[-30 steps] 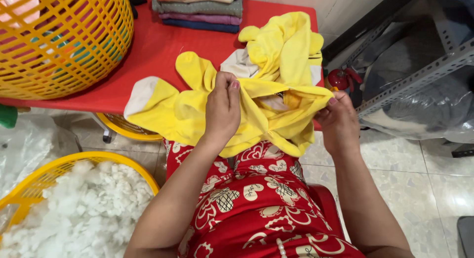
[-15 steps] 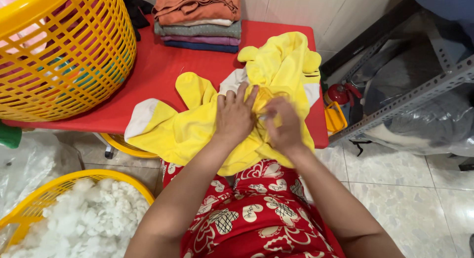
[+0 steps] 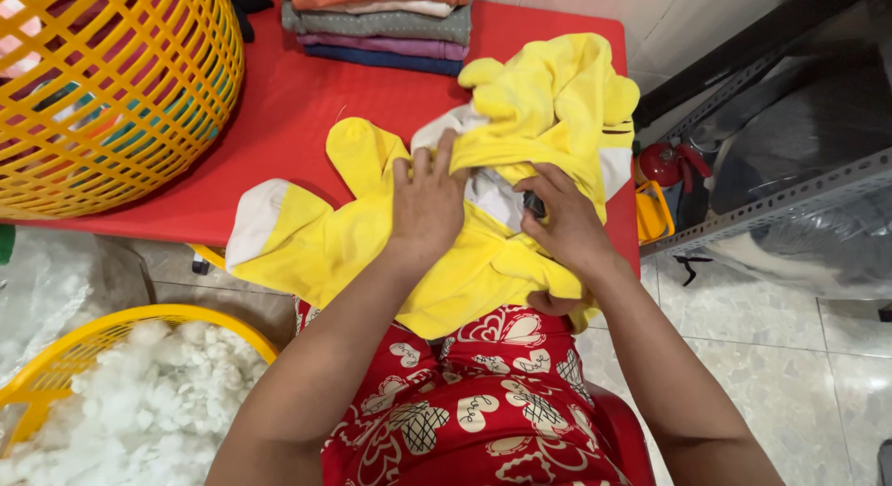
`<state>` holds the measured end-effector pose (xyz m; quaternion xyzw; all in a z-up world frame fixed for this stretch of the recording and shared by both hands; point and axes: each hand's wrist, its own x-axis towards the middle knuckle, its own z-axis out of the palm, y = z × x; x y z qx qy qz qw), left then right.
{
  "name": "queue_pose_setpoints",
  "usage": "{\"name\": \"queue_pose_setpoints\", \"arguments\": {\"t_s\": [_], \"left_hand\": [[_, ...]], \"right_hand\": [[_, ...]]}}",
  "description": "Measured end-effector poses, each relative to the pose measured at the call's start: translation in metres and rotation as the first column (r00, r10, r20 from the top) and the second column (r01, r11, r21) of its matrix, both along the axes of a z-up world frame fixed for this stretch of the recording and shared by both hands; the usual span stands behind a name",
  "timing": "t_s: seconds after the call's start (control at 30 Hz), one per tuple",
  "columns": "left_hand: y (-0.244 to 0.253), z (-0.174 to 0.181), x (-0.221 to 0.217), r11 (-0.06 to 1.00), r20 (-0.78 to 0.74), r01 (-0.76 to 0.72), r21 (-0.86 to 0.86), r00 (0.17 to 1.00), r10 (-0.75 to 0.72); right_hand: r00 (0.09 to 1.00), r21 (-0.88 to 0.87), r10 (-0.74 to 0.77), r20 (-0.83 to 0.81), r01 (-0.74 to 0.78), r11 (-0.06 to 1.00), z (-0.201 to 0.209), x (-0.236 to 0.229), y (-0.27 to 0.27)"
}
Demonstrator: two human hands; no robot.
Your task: The person repeatedly takes handfuls of white cotton-like filling from a yellow basket and inserts it into a yellow garment on a red table. They push and distribute the filling inside the garment, occasionally adjusting its position and turning it over to access different areas.
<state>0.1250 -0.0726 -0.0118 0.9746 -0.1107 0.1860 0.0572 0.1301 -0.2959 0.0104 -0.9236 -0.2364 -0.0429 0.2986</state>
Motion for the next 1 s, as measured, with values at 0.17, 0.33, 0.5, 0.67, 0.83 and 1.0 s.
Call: {"name": "queue_pose_setpoints", "arguments": {"t_s": [0.17, 0.33, 0.5, 0.67, 0.83, 1.0], "left_hand": [[0.009, -0.01, 0.016, 0.997, 0.004, -0.019, -0.081, 1.0, 0.02], [0.021, -0.027, 0.038, 0.984, 0.0, -0.127, -0.122, 0.992, 0.128], [0.033, -0.019, 0.036, 0.959, -0.007, -0.06, -0.276, 0.998, 0.061], [0.032, -0.001, 0.0, 0.769, 0.111, 0.176, -0.614, 0.984, -0.136], [0.02, -0.005, -0.018, 0.708, 0.04, 0.01, -0.707, 0.999, 0.026], [0.03, -0.015, -0.047, 0.523, 0.097, 0.06, -0.85, 0.994, 0.045]], "right_hand": [[0.999, 0.028, 0.038, 0.026, -0.039, 0.999, -0.012, 0.019, 0.013], [0.996, -0.018, 0.028, 0.09, -0.026, 0.999, -0.034, 0.05, 0.026], [0.997, 0.21, 0.041, 0.07, -0.055, 0.976, -0.036, 0.06, 0.034], [0.991, 0.408, 0.107, 0.081, -0.131, 0.903, -0.012, 0.04, 0.037], [0.976, 0.336, 0.12, 0.179, -0.175, 0.925, 0.0, 0.02, 0.058], [0.923, 0.234, 0.245, 0.296, -0.319, 0.919, -0.013, 0.001, 0.092]]}}
